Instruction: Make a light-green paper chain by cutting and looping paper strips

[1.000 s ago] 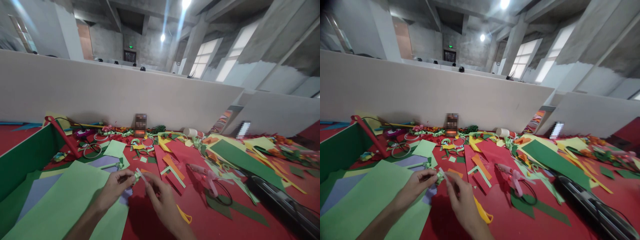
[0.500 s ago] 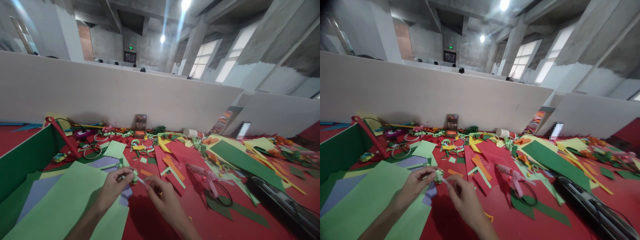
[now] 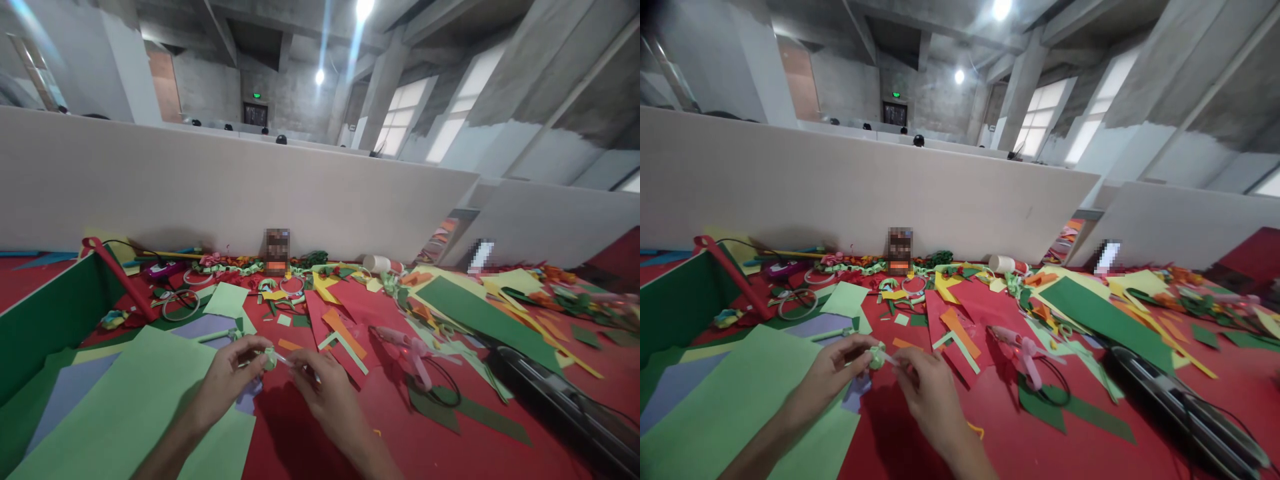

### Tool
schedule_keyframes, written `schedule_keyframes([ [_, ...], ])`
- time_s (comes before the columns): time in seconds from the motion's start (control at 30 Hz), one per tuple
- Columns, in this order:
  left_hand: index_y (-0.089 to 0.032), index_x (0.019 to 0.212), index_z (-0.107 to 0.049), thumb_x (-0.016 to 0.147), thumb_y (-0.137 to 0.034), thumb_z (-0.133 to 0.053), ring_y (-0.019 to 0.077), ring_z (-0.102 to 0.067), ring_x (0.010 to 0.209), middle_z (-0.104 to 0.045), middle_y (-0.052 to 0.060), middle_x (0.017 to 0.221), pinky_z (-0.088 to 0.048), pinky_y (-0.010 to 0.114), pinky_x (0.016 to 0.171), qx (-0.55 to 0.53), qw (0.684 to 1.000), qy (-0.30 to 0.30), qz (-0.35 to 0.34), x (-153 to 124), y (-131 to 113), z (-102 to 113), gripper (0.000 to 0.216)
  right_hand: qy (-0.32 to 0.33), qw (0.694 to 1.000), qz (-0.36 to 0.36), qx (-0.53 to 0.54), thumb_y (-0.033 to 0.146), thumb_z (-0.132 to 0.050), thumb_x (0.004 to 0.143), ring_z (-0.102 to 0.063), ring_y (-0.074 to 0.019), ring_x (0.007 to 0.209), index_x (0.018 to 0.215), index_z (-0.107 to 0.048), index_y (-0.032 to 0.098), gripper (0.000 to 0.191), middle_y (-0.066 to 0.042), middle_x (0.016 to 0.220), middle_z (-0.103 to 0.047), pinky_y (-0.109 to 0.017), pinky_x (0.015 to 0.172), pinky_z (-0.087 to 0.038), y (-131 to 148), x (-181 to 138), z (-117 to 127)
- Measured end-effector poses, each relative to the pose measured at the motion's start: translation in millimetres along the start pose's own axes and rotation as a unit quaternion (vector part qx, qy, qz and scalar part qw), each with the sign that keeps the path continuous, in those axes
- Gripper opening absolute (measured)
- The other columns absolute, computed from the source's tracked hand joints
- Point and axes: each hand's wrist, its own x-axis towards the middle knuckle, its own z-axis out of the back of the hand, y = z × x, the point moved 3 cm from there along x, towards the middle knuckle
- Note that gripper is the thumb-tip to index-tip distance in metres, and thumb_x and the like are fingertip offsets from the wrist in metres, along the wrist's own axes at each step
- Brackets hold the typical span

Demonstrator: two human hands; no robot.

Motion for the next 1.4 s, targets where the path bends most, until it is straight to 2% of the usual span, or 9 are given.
schedule_keyframes([
  [0.13, -0.018, 0.101, -0.072, 0.085, -0.052, -0.073, 0.0151, -0.061, 0.064, -0.067, 0.002, 0.078, -0.054, 0.025, 0.06, -0.021, 1.0, -0.007, 0.009, -0.7, -3.4, -1.4, 0.037, -0.036, 0.995, 0.059, -0.067, 0.018, -0.055, 0.1, -0.066, -0.0173, 0.08, 0.101, -0.066, 0.026, 0.013, 0.001, 0.096, -0.076, -0.03, 0.077, -0.04, 2.0, -1.1, 0.7],
  [0.3, -0.016, 0.091, -0.074, 0.081, -0.054, -0.076, 0.016, -0.062, 0.064, -0.067, 0.002, 0.073, -0.055, 0.026, 0.06, -0.031, 0.999, -0.018, 0.027, -0.1, -5.9, -2.5, 0.04, -0.056, 0.984, 0.109, -0.128, 0.02, -0.053, 0.102, -0.066, -0.018, 0.078, 0.1, -0.067, 0.026, 0.015, 0.0, 0.092, -0.076, -0.03, 0.074, -0.037, 7.5, -0.7, 1.9],
  [0.53, -0.017, 0.092, -0.075, 0.081, -0.048, -0.076, 0.0167, -0.063, 0.065, -0.069, 0.002, 0.073, -0.054, 0.026, 0.064, 0.02, 1.0, -0.013, 0.017, 0.4, -1.0, -2.7, 0.033, -0.05, 0.981, 0.123, -0.142, 0.02, -0.05, 0.105, -0.065, -0.0181, 0.08, 0.1, -0.066, 0.026, 0.018, 0.0, 0.094, -0.076, -0.033, 0.08, -0.035, 9.9, -1.2, 1.2],
  [0.73, -0.019, 0.093, -0.076, 0.089, -0.042, -0.068, 0.0189, -0.065, 0.077, -0.074, 0.005, 0.087, -0.053, 0.026, 0.071, 0.098, 0.995, -0.001, -0.004, -1.7, -0.9, -5.1, 0.025, -0.055, 0.983, 0.113, -0.135, 0.019, -0.053, 0.103, -0.064, -0.0175, 0.081, 0.099, -0.065, 0.026, 0.014, 0.001, 0.093, -0.075, -0.033, 0.083, -0.032, 11.9, -2.2, 2.4],
  [0.87, -0.019, 0.09, -0.075, 0.089, -0.042, -0.067, 0.0199, -0.066, 0.077, -0.074, 0.004, 0.085, -0.053, 0.027, 0.072, 0.111, 0.994, -0.004, -0.02, -2.3, -4.3, -6.3, 0.024, -0.052, 0.986, 0.099, -0.126, 0.018, -0.052, 0.103, -0.066, -0.0164, 0.082, 0.097, -0.064, 0.025, 0.015, 0.002, 0.091, -0.075, -0.032, 0.083, -0.032, 12.0, -2.4, 2.7],
  [1.1, -0.02, 0.089, -0.075, 0.089, -0.042, -0.068, 0.0189, -0.066, 0.076, -0.074, 0.004, 0.085, -0.054, 0.025, 0.069, 0.097, 0.995, -0.003, -0.024, -2.6, -3.5, -7.1, 0.024, -0.042, 0.988, 0.084, -0.126, 0.019, -0.049, 0.105, -0.067, -0.0146, 0.073, 0.096, -0.063, 0.024, 0.018, 0.003, 0.087, -0.076, -0.033, 0.08, -0.031, 8.4, -2.8, -1.2],
  [1.23, -0.019, 0.093, -0.077, 0.086, -0.046, -0.071, 0.0177, -0.067, 0.07, -0.074, 0.004, 0.087, -0.055, 0.025, 0.066, 0.063, 0.998, -0.013, 0.001, -2.2, 1.4, -6.7, 0.028, -0.055, 0.982, 0.117, -0.141, 0.019, -0.05, 0.104, -0.067, -0.0166, 0.079, 0.099, -0.062, 0.024, 0.014, 0.002, 0.09, -0.076, -0.033, 0.082, -0.03, 8.9, -3.2, -3.3],
  [1.4, -0.018, 0.096, -0.079, 0.083, -0.048, -0.075, 0.0203, -0.071, 0.074, -0.076, 0.007, 0.093, -0.06, 0.03, 0.073, 0.023, 0.999, -0.016, 0.021, -0.9, 8.0, -6.3, 0.033, -0.076, 0.96, 0.173, -0.207, 0.017, -0.046, 0.105, -0.06, -0.0186, 0.076, 0.1, -0.063, 0.025, 0.019, 0.001, 0.083, -0.073, -0.035, 0.082, -0.029, 10.5, -4.5, -4.9],
])
